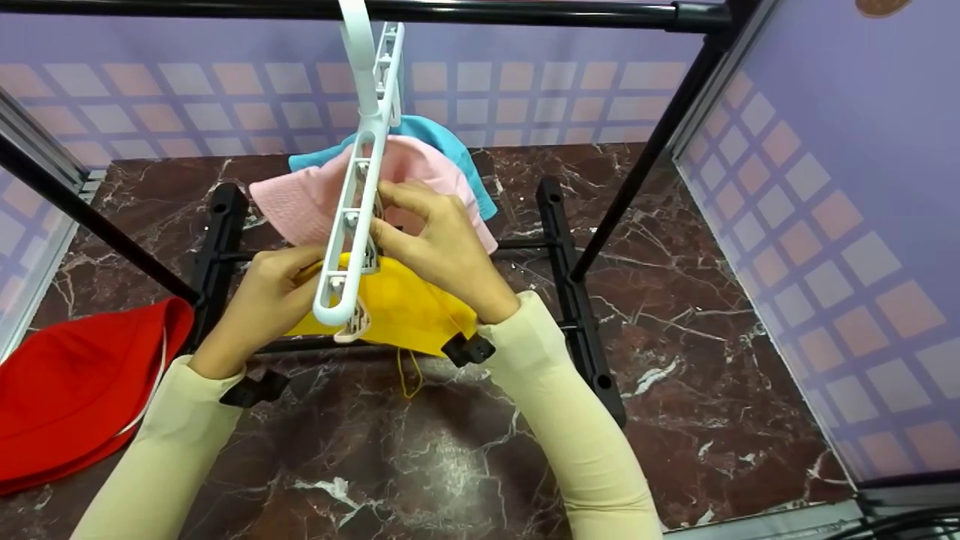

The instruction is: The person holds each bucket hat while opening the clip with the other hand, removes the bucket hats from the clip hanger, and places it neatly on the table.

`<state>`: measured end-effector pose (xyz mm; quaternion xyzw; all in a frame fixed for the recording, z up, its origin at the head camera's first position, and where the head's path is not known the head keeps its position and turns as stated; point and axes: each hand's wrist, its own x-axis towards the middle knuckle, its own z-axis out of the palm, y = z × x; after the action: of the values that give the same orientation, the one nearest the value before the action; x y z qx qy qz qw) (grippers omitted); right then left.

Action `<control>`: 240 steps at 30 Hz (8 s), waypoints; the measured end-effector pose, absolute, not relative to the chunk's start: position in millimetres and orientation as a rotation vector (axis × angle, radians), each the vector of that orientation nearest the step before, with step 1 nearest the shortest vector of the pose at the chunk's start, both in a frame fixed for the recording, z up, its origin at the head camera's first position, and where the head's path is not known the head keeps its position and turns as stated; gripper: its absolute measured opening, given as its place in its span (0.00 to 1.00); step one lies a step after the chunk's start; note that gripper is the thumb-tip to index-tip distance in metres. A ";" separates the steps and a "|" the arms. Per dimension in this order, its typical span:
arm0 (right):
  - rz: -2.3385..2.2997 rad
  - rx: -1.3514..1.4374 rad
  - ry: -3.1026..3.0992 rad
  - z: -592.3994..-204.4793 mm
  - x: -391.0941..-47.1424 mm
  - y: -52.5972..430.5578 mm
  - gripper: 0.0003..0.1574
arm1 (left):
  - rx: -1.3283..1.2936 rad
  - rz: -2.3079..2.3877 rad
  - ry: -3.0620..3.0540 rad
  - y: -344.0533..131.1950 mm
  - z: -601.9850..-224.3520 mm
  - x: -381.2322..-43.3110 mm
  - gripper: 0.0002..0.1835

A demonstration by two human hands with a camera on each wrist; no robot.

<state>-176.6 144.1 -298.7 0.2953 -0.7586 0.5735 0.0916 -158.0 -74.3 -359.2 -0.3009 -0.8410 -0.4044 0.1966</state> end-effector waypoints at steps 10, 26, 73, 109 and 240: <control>1.823 0.918 -2.196 -301.1 -175.3 146.4 0.12 | -0.831 -1.154 -2.377 -81.6 -361.3 -153.2 0.10; 1.883 0.893 -2.149 -297.2 -170.4 144.8 0.20 | -0.807 -1.183 -2.413 -93.7 -361.8 -144.6 0.09; 1.911 0.653 -2.282 -322.3 -169.6 157.2 0.24 | -0.704 -1.169 -2.570 -134.7 -372.0 -132.9 0.07; 1.630 0.446 -2.431 -336.6 -173.9 162.2 0.20 | -0.559 -1.154 -2.921 -170.3 -414.6 -129.7 0.05; 1.668 0.514 -2.285 -368.1 -186.7 179.7 0.10 | -0.460 -1.122 -2.756 -161.7 -366.9 -129.3 0.26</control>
<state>-186.7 179.7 -368.1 0.1771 -0.7878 0.5748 0.1328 -129.3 -161.7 -366.9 -0.1524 -0.9134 -0.3718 0.0655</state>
